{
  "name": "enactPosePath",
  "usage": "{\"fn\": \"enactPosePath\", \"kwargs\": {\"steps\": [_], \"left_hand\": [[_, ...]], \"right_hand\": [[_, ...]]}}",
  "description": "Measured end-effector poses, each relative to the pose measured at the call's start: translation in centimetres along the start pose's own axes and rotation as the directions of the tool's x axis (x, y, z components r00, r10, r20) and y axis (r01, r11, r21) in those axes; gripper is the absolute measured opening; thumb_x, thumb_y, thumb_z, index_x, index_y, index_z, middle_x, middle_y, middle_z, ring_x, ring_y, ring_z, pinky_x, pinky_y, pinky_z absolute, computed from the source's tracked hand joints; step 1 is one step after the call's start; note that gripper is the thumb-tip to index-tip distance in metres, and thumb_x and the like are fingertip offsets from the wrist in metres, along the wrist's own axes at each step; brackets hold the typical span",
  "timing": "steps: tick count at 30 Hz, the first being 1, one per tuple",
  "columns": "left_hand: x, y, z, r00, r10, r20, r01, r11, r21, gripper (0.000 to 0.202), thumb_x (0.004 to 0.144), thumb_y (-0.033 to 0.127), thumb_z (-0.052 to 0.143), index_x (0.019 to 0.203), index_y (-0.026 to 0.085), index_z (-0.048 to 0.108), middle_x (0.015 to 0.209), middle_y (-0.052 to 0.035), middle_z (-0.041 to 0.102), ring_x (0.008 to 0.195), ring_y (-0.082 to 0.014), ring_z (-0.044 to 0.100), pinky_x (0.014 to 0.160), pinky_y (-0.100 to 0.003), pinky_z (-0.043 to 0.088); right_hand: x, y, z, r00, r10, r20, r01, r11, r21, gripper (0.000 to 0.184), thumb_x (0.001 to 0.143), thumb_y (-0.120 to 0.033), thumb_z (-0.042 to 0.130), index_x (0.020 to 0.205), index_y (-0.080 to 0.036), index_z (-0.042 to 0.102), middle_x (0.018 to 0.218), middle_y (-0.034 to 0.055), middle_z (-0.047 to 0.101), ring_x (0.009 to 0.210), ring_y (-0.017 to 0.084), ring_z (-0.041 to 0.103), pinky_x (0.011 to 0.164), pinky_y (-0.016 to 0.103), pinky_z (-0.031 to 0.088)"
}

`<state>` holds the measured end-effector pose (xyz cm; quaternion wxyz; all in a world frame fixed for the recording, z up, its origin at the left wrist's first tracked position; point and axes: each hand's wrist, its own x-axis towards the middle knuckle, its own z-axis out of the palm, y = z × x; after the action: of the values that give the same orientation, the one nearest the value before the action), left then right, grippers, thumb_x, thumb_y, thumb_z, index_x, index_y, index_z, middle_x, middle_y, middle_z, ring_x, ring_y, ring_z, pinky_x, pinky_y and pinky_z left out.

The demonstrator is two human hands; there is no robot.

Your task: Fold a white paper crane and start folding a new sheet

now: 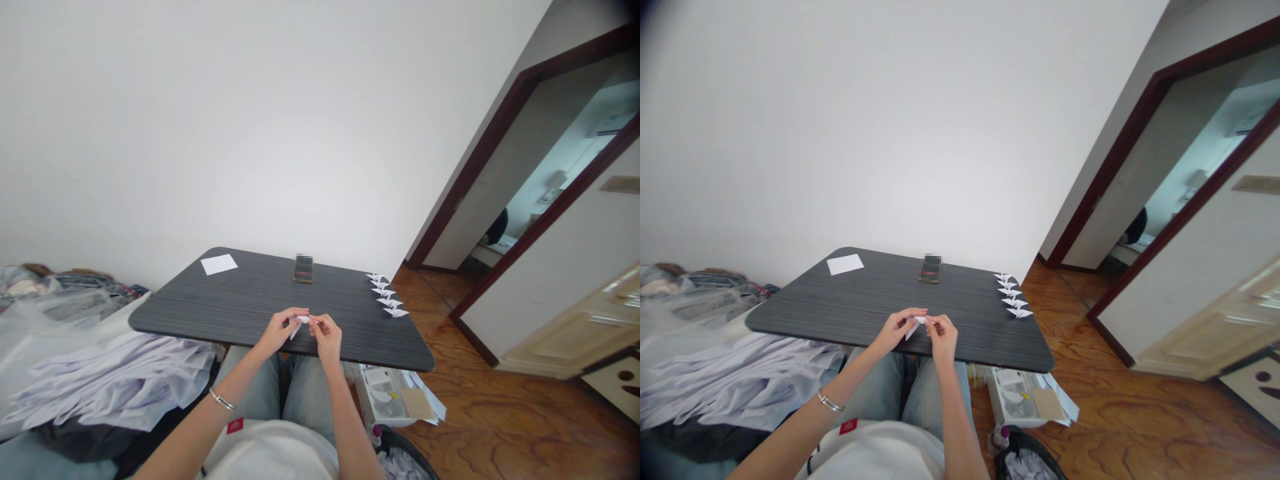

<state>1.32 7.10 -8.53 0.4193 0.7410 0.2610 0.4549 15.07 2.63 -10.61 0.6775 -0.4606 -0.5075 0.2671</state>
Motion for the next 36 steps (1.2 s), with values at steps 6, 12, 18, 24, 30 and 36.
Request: {"fn": "enactPosePath", "kwargs": {"steps": [6, 12, 18, 24, 30, 36], "left_hand": [[0.0, 0.0, 0.1, 1.000, -0.018, -0.021, 0.018, 1.000, 0.004, 0.027, 0.080, 0.029, 0.050, 0.096, 0.015, 0.066, 0.102, -0.0094, 0.066, 0.096, -0.0212, 0.058, 0.084, -0.033, 0.043], [-0.2, -0.1, 0.2, 0.997, -0.057, -0.046, 0.059, 0.997, 0.051, 0.025, 0.079, 0.026, 0.049, 0.094, 0.014, 0.065, 0.090, -0.0076, 0.067, 0.081, -0.0185, 0.060, 0.074, -0.029, 0.045], [-0.2, -0.4, 0.4, 0.993, 0.007, -0.122, -0.003, 0.999, 0.034, 0.025, 0.077, 0.022, 0.052, 0.099, 0.015, 0.061, 0.108, -0.0100, 0.060, 0.096, -0.0203, 0.056, 0.076, -0.030, 0.046], [-0.2, -0.9, 0.6, 0.979, -0.101, -0.175, 0.090, 0.993, -0.072, 0.034, 0.073, 0.028, 0.057, 0.105, 0.014, 0.057, 0.102, -0.0098, 0.063, 0.088, -0.0193, 0.061, 0.076, -0.032, 0.050], [-0.6, -0.6, 0.8, 0.967, -0.009, -0.255, 0.024, 0.998, 0.057, 0.026, 0.075, 0.027, 0.054, 0.098, 0.016, 0.060, 0.099, -0.0065, 0.065, 0.086, -0.0186, 0.061, 0.074, -0.030, 0.051], [-1.1, 0.2, 1.5, 0.958, 0.064, -0.280, -0.002, 0.977, 0.215, 0.026, 0.077, 0.024, 0.051, 0.100, 0.019, 0.060, 0.101, -0.0058, 0.064, 0.083, -0.0178, 0.060, 0.063, -0.026, 0.052]], "right_hand": [[0.0, -0.1, 0.0, 1.000, -0.008, 0.010, 0.008, 1.000, 0.012, 0.015, 0.074, -0.031, 0.059, 0.078, -0.019, 0.067, 0.072, 0.0013, 0.055, 0.057, 0.011, 0.053, 0.046, 0.021, 0.046], [-0.1, -0.4, 0.1, 0.999, -0.037, 0.027, 0.038, 0.999, -0.015, 0.015, 0.075, -0.030, 0.058, 0.078, -0.019, 0.067, 0.072, 0.0015, 0.056, 0.056, 0.011, 0.052, 0.048, 0.022, 0.046], [-0.2, -0.4, 0.2, 0.999, -0.042, -0.009, 0.042, 0.999, 0.006, 0.016, 0.076, -0.031, 0.057, 0.078, -0.018, 0.067, 0.073, 0.0016, 0.054, 0.058, 0.012, 0.053, 0.046, 0.022, 0.046], [-0.1, 0.0, 0.1, 0.999, -0.010, -0.045, 0.012, 0.998, 0.060, 0.016, 0.074, -0.031, 0.058, 0.079, -0.018, 0.065, 0.075, 0.0019, 0.056, 0.062, 0.013, 0.057, 0.048, 0.022, 0.048], [0.0, 0.1, 0.1, 0.993, 0.112, -0.034, -0.106, 0.984, 0.141, 0.022, 0.068, -0.028, 0.065, 0.086, -0.016, 0.063, 0.074, 0.0030, 0.063, 0.063, 0.015, 0.061, 0.052, 0.025, 0.050], [-0.1, -0.5, 0.3, 0.984, 0.175, 0.001, -0.170, 0.955, 0.241, 0.032, 0.063, -0.026, 0.069, 0.093, -0.016, 0.061, 0.076, 0.0048, 0.067, 0.065, 0.018, 0.063, 0.054, 0.027, 0.050]]}}
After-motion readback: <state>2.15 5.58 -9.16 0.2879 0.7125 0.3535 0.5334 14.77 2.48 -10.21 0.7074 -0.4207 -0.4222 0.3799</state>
